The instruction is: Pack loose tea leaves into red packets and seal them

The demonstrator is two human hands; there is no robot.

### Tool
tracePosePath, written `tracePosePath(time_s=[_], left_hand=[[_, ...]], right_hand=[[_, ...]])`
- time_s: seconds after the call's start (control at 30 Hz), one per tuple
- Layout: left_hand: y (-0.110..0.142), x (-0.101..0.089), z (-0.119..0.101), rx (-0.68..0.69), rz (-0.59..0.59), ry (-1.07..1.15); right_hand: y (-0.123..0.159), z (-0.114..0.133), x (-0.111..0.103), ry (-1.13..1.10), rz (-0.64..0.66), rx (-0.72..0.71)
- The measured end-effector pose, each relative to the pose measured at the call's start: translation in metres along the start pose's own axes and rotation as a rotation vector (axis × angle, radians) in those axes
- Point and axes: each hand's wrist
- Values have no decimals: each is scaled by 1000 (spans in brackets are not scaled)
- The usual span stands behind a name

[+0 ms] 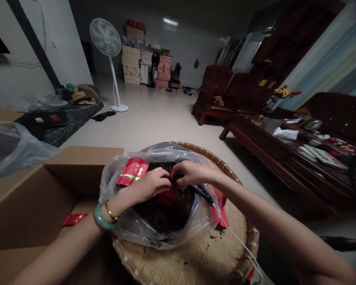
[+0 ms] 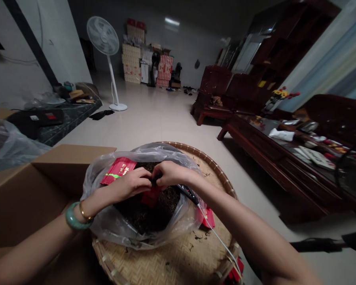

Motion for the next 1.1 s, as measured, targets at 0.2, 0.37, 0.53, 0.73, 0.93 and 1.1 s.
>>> tracePosePath(time_s=[0.2,0.37,0.53,0.73,0.93,1.1], left_hand=[[-1,3,-7,13,-14,-46],[0,5,-7,-1,-37,-64],[1,4,-7,-5,-26,-65],[2,2,-9,-16,-41,-47],[2,-2,-10,16,-65,-66],[2,-8,-11,-11,-116,-82]], right_hand=[[0,7,4,243,-1,-69],[-1,3,6,233,-146,-59],[2,-3,7,201,-161,-162],[5,0,12,164,-213,-232],[2,2,12,165,-64,-290],[4,-1,12,88,-209,-303]])
Point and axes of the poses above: each hand's wrist, its own y-axis away from the middle knuckle, its own x-axis out of the palm, z = x × y, and after that the axes turned 9 degrees about -z, right-handed
